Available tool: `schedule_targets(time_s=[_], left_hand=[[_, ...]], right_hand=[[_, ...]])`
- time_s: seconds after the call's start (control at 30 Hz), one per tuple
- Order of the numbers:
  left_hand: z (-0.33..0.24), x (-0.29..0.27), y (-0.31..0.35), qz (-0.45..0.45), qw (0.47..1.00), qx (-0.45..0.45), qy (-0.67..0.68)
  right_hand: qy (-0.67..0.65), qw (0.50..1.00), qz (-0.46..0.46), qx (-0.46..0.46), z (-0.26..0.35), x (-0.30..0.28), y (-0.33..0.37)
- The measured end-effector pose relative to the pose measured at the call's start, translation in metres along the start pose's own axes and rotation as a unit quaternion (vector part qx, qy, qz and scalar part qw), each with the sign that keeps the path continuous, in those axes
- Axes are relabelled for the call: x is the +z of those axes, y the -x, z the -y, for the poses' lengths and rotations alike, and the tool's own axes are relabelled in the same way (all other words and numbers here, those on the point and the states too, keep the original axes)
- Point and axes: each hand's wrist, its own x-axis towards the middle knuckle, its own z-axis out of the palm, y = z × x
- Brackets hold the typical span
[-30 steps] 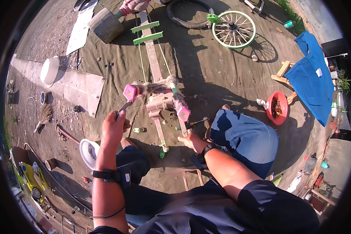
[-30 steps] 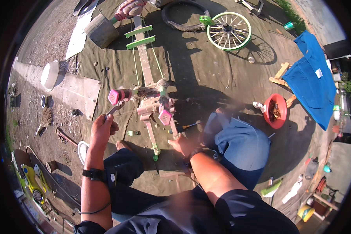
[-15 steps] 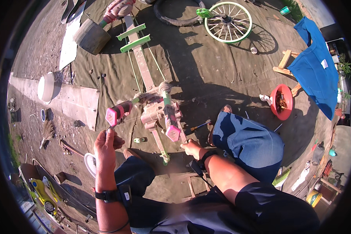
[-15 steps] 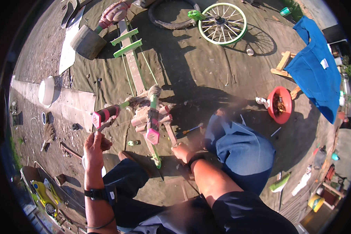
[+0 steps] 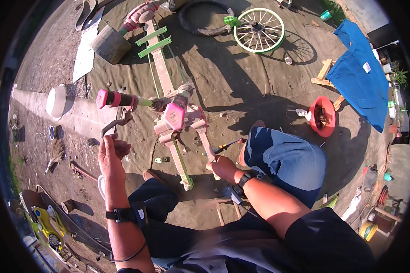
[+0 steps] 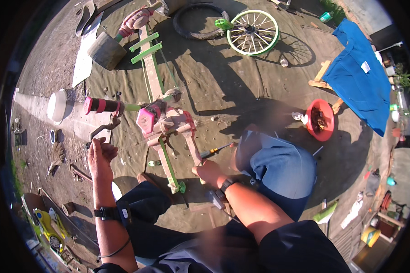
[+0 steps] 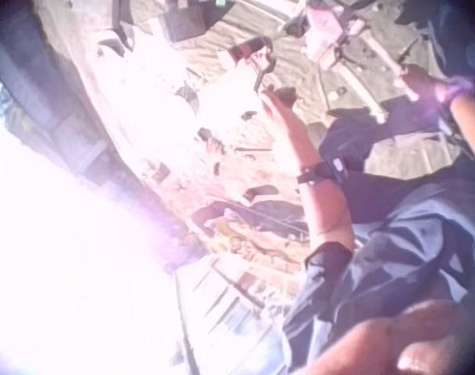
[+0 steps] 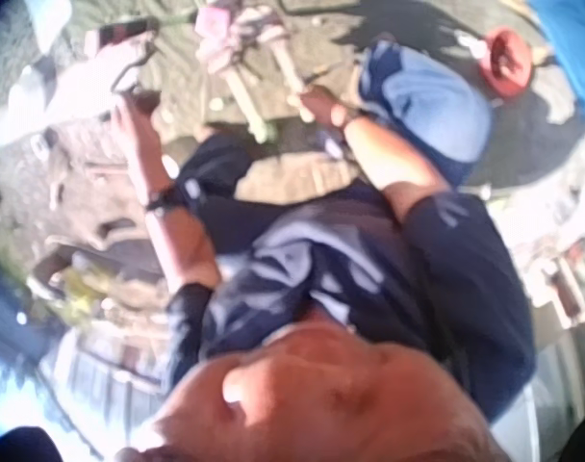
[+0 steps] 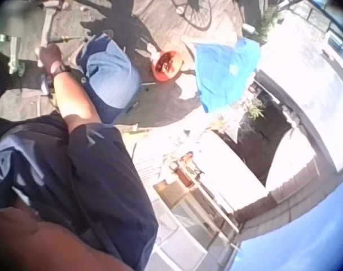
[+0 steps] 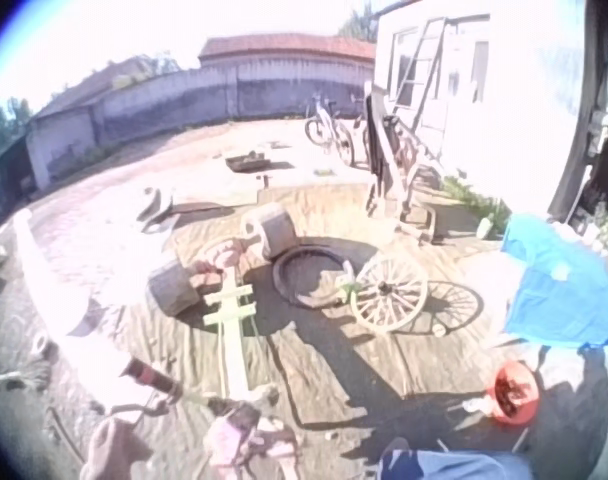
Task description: The person walks into a cluttered yard and sits on a wooden stool to assemble a toy vehicle. They attach pink and green plastic parts to a wooden frame, using a screwdriver to tighten screws and secure the components together.
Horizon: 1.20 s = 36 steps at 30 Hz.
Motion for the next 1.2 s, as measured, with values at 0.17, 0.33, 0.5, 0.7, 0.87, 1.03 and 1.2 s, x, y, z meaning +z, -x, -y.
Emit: schedule_targets(time_s=[0.17,0.33,0.5,0.7,0.87,1.03,1.2], left_hand=[[0.014,-0.003,0.021,0.066,0.995,-0.068,-0.029],[0.035,0.008,0.058,0.139,0.961,-0.175,-0.165],[0.045,0.01,0.088,0.285,0.913,-0.292,0.015],[0.001,0.032,0.123,0.323,0.883,-0.234,0.247],[-0.024,0.036,0.122,0.34,0.868,-0.154,0.327],[-0.041,0.04,0.109,0.407,0.83,-0.064,0.377],[-0.057,0.04,0.103,0.434,0.814,-0.02,0.387]], right_hand=[[-0.157,0.983,-0.048,0.085,0.083,-0.028,0.041],[-0.278,0.96,-0.014,0.023,0.129,-0.052,0.072],[-0.32,0.947,-0.022,-0.005,0.168,-0.074,0.104],[-0.317,0.942,-0.095,-0.052,0.212,-0.089,0.141],[-0.272,0.939,-0.084,-0.194,0.264,-0.101,0.188],[-0.14,0.932,-0.113,-0.314,0.297,-0.101,0.195],[-0.197,0.909,-0.178,-0.321,0.329,-0.102,0.187]])
